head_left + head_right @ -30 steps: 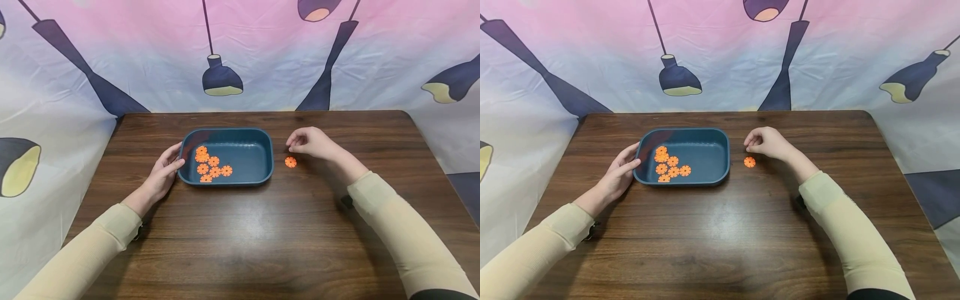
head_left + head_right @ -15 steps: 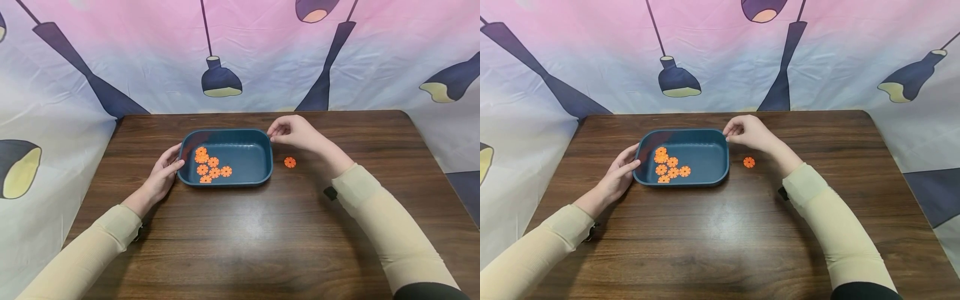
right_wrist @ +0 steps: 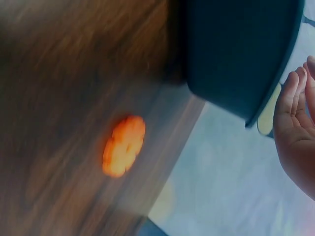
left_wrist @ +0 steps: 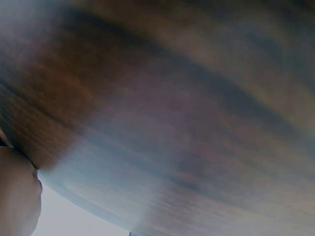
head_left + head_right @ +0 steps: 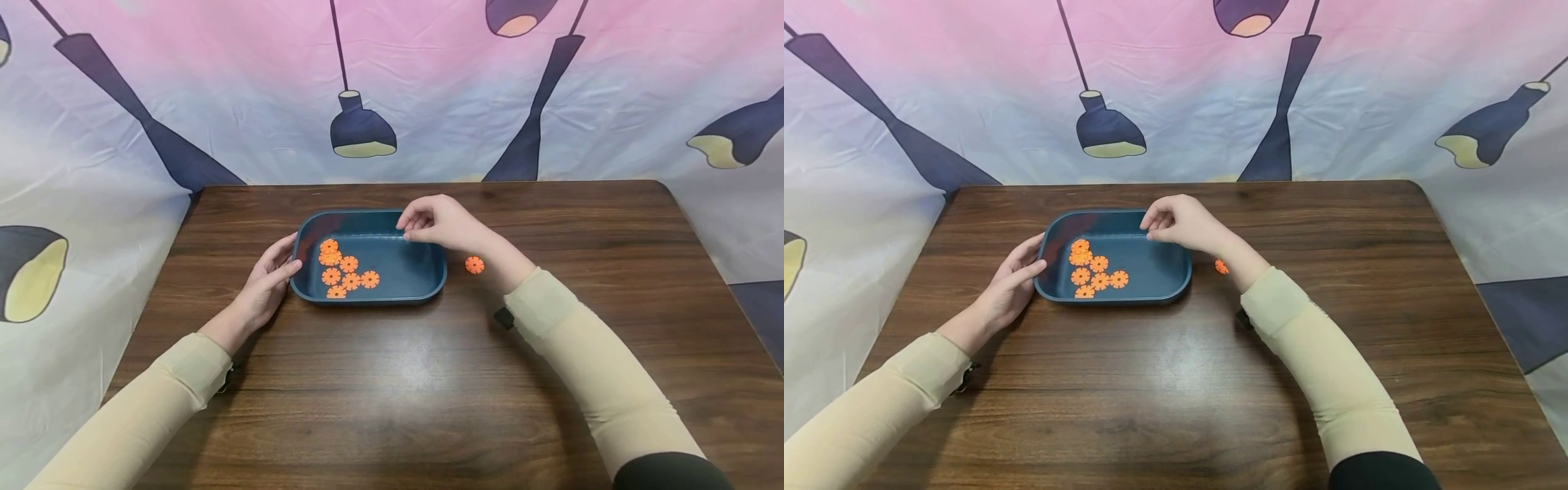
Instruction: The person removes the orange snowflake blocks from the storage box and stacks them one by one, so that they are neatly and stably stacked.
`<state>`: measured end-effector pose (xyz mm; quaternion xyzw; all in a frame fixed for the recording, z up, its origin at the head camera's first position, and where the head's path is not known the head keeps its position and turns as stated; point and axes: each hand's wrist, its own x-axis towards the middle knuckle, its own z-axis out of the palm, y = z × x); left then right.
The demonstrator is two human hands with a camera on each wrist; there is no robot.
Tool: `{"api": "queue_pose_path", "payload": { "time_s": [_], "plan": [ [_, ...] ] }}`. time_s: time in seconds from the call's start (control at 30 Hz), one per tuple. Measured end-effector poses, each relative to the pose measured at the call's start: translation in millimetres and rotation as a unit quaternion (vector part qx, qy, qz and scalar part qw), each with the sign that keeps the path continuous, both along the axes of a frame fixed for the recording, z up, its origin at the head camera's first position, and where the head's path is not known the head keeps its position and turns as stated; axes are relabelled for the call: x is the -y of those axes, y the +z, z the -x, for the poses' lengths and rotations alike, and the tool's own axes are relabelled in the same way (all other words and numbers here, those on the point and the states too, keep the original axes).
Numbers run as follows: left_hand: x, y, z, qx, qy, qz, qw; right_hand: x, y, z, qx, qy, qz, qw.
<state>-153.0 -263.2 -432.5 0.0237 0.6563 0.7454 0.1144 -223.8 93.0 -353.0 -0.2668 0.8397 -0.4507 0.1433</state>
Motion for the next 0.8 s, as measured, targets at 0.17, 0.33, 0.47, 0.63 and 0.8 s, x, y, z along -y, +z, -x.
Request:
{"api": "queue_pose_path", "payload": {
  "time_s": [0.17, 0.33, 0.47, 0.63, 0.8],
  "plan": [
    [0.0, -0.2, 0.1, 0.003, 0.003, 0.001, 1.0, 14.9, -8.5, -0.4, -0.001, 0.027, -0.003, 0.9996],
    [0.0, -1.1, 0.7, 0.002, 0.004, -0.004, 1.0, 27.1, -19.0, -1.7, 0.008, 0.048, -0.003, 0.9988],
    [-0.1, -1.4, 0.9, -0.002, 0.003, -0.005, 1.0, 35.0, -25.2, -3.1, 0.013, 0.062, -0.01, 0.9979],
    [-0.9, -1.2, 1.0, -0.003, 0.002, -0.004, 1.0, 43.6, -30.2, -3.5, 0.019, 0.071, -0.023, 0.9971],
    [-1.4, -1.0, 0.2, -0.001, 0.002, -0.005, 1.0, 51.6, -35.7, -4.0, 0.028, 0.082, -0.039, 0.9954]
  ]
}}
